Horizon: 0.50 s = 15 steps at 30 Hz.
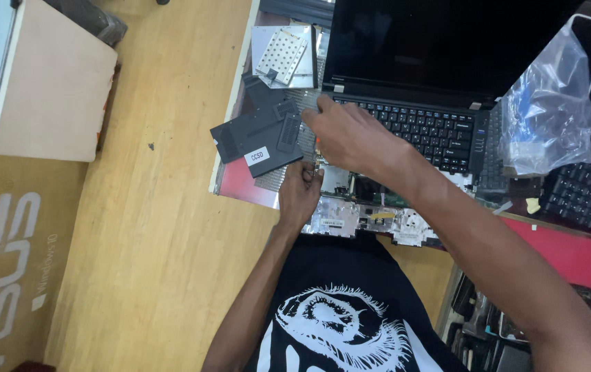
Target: The person is repairing a disassembled laptop on a glass table. They connect internal ribbon cables, use a screwdriver to tighten screws on the motherboard, and reattach the palm rest cover.
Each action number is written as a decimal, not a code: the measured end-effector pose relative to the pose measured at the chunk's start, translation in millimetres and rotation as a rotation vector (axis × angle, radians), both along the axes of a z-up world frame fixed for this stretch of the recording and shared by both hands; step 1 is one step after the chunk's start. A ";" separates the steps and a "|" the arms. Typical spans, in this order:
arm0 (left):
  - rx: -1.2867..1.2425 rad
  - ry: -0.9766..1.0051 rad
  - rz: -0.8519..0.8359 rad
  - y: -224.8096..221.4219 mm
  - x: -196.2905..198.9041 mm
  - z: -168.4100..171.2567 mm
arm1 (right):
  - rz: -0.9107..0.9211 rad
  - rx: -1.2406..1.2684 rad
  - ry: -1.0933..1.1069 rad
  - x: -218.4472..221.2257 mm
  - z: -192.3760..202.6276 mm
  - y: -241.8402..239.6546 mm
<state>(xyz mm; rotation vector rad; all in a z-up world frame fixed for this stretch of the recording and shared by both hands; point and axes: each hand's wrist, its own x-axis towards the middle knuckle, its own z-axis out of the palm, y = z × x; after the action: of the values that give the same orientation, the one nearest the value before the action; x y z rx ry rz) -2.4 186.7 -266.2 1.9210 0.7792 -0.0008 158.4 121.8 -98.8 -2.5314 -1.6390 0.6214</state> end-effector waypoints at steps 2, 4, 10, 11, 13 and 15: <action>0.021 0.000 -0.005 -1.7 0.6 4.1 | -0.032 0.013 0.004 3.3 -9.1 0.5; 0.044 -0.005 -0.008 -3.9 3.4 7.6 | -0.062 0.029 0.004 7.7 -18.0 -5.4; 0.073 0.062 -0.001 -5.1 12.6 18.8 | -0.263 0.269 0.006 0.1 46.2 -73.9; 0.096 0.069 0.019 -6.1 15.9 19.3 | -0.372 0.383 0.076 0.5 55.8 -95.5; 0.121 0.084 0.049 -8.8 11.8 14.7 | -0.474 0.493 0.156 -5.5 47.6 -146.2; 0.214 0.101 0.103 -14.9 23.8 3.9 | -0.836 0.219 0.258 -8.1 17.4 -210.8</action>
<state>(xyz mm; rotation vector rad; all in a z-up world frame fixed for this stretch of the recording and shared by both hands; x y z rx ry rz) 21.4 171.9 -262.3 2.0929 0.9787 0.0509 150.3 -89.0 -81.4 -2.5049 -0.4451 0.5813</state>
